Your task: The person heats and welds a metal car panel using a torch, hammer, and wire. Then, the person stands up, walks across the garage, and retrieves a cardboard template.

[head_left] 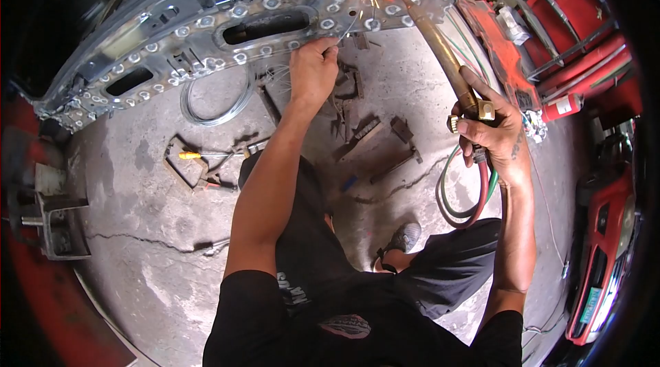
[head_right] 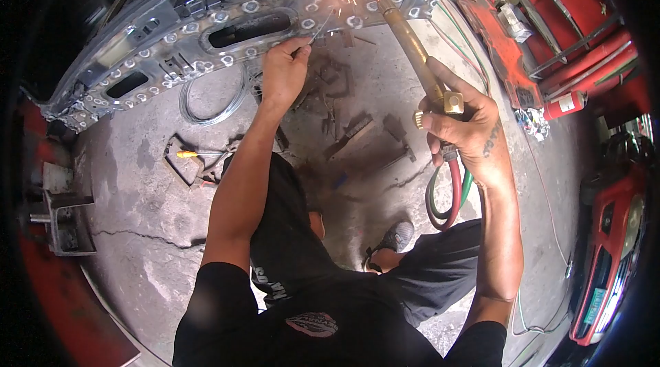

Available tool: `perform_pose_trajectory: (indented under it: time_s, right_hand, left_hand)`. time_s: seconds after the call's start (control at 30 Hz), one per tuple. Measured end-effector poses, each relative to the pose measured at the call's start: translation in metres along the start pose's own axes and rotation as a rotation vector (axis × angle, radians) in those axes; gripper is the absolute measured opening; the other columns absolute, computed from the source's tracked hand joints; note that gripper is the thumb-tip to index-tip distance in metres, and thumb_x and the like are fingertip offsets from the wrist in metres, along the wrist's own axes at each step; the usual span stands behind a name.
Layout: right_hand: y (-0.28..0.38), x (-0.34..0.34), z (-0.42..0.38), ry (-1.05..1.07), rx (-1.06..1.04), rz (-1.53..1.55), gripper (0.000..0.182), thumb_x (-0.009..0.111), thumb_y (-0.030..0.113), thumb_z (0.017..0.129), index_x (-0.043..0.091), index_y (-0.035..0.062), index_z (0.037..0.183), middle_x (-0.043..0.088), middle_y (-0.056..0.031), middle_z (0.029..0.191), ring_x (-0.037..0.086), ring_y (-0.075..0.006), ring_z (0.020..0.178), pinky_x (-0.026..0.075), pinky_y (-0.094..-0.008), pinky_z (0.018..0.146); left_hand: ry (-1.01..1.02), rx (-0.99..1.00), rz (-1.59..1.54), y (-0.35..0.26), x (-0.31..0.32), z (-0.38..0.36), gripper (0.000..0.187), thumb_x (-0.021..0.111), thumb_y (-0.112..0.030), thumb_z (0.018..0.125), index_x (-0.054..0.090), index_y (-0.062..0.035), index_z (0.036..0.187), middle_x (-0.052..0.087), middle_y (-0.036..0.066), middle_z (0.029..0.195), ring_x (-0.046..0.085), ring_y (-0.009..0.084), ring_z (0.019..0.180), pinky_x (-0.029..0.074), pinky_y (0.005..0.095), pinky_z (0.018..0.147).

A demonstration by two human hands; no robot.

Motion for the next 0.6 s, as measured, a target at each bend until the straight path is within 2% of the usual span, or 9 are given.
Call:
perform_pose_trajectory:
  time_s: [0.27,0.37,0.47,0.6]
  right_hand:
    - [0.0014,0.0000,-0.0003,0.007,0.003,-0.005,0.074,0.073,0.005,0.075,0.044,-0.0012,0.143,0.063,-0.0077,0.089,0.056,-0.0106,0.053,0.046,-0.0233,0.040]
    - [0.0004,0.0000,0.0000,0.005,0.006,-0.005,0.074,0.073,0.005,0.075,0.045,-0.0004,0.143,0.063,-0.0075,0.088,0.056,-0.0107,0.053,0.046,-0.0233,0.040]
    - [0.0000,0.0001,0.0003,0.008,0.006,-0.005,0.074,0.074,0.005,0.075,0.045,0.0003,0.143,0.063,-0.0076,0.089,0.056,-0.0106,0.053,0.046,-0.0232,0.040]
    - [-0.0003,0.0001,0.0002,0.012,-0.002,-0.018,0.073,0.072,0.005,0.075,0.046,0.0004,0.143,0.063,-0.0080,0.090,0.057,-0.0106,0.053,0.046,-0.0232,0.040]
  left_hand:
    - [-0.014,0.028,-0.013,-0.0002,0.0013,0.0010,0.021,0.064,-0.010,0.089,0.071,-0.0034,0.107,0.073,0.017,0.094,0.070,0.0229,0.083,0.051,0.0303,0.077]
    - [-0.020,0.004,-0.075,-0.0046,0.0008,0.0009,0.020,0.063,-0.007,0.085,0.072,-0.0020,0.102,0.070,0.021,0.095,0.068,0.0377,0.089,0.052,0.0398,0.081]
    - [0.004,-0.036,-0.060,-0.0070,-0.0003,0.0018,0.020,0.063,-0.007,0.085,0.072,-0.0016,0.102,0.070,0.021,0.095,0.068,0.0379,0.089,0.052,0.0402,0.080]
    - [-0.019,0.040,-0.072,-0.0009,0.0013,0.0019,0.020,0.065,-0.007,0.085,0.072,-0.0022,0.102,0.070,0.021,0.095,0.067,0.0388,0.089,0.052,0.0409,0.080]
Point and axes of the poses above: each hand's wrist, its own z-axis towards the middle knuckle, its own x-axis out of the palm, y = z × x, the point moved 1 cm from there along z, towards the middle knuckle
